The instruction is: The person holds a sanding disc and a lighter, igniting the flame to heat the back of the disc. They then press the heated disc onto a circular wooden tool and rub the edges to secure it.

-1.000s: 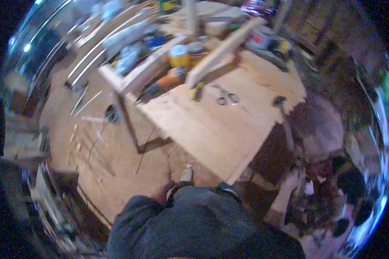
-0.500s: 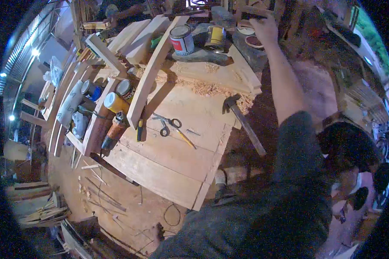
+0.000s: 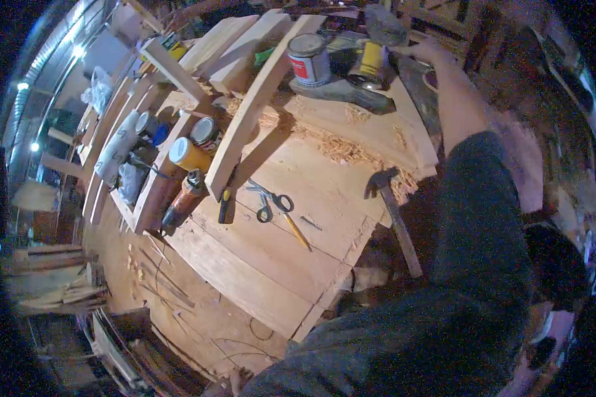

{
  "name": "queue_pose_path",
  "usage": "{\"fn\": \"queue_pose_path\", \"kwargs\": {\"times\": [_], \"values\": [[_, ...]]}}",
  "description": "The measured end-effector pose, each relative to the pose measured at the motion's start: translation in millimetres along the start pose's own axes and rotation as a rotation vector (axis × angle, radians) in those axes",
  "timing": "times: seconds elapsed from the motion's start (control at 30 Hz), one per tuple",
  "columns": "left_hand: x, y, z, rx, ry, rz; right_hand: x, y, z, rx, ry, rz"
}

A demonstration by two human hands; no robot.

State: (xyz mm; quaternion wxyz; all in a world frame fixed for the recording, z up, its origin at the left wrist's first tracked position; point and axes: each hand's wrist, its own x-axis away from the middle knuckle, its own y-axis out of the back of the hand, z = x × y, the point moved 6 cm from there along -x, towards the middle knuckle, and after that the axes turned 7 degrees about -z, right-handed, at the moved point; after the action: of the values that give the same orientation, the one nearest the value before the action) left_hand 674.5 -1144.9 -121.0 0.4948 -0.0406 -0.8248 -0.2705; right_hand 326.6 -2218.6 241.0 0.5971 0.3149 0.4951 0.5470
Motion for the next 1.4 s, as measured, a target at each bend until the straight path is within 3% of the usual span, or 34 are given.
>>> {"fn": "queue_pose_path", "kwargs": {"times": [0.03,0.13,0.2,0.27,0.33,0.4,0.43,0.47,0.53,0.57,0.63,0.67,0.83,0.93,1.0,1.2,1.23,1.33,1.4], "values": [[-3,2,-10,0.043,-0.034,-0.014,-7,-9,-3,-0.012,0.0,0.099],[-1,6,-54,0.176,-0.231,-0.079,-33,-24,-24,-0.067,-0.042,-0.022],[36,-12,-125,-0.242,-0.673,-0.272,-58,-29,-37,0.168,-0.033,-0.015],[73,-43,-189,-0.064,-0.659,-0.404,-26,8,-3,0.046,-0.014,-0.096],[136,-107,-261,0.116,-0.903,-0.276,30,50,55,-0.124,0.126,-0.196],[205,-197,-314,0.326,-1.005,0.087,98,70,116,-0.398,0.411,-0.218],[224,-244,-332,0.31,-0.987,0.313,139,74,140,-0.621,0.568,-0.218],[253,-292,-339,0.252,-0.944,0.459,178,80,158,-0.562,0.597,-0.186],[313,-378,-339,0.328,-0.823,1.1,247,87,188,-0.59,0.699,-0.095],[334,-413,-334,0.356,-0.66,1.375,275,90,199,-0.672,0.781,-0.058],[399,-436,-333,0.424,-0.486,1.713,323,79,208,-0.719,0.738,0.078],[387,-452,-326,0.544,-0.245,1.817,340,74,211,-0.766,0.698,0.18],[402,-451,-298,0.477,-0.119,1.809,387,70,212,-0.528,0.706,0.274],[404,-439,-287,0.375,-0.155,1.809,399,57,208,-0.618,0.663,0.39],[399,-433,-281,0.372,-0.187,1.821,402,42,198,-0.963,0.504,0.377],[384,-420,-274,0.319,-0.258,1.786,420,22,198,-1.007,0.242,0.645],[387,-418,-276,0.317,-0.274,1.801,416,17,192,-1.008,0.235,0.615],[378,-415,-271,0.28,-0.145,1.895,376,29,162,-1.059,0.155,0.256],[365,-404,-265,0.287,-0.071,1.962,312,48,121,-0.79,0.414,-0.217]]}}
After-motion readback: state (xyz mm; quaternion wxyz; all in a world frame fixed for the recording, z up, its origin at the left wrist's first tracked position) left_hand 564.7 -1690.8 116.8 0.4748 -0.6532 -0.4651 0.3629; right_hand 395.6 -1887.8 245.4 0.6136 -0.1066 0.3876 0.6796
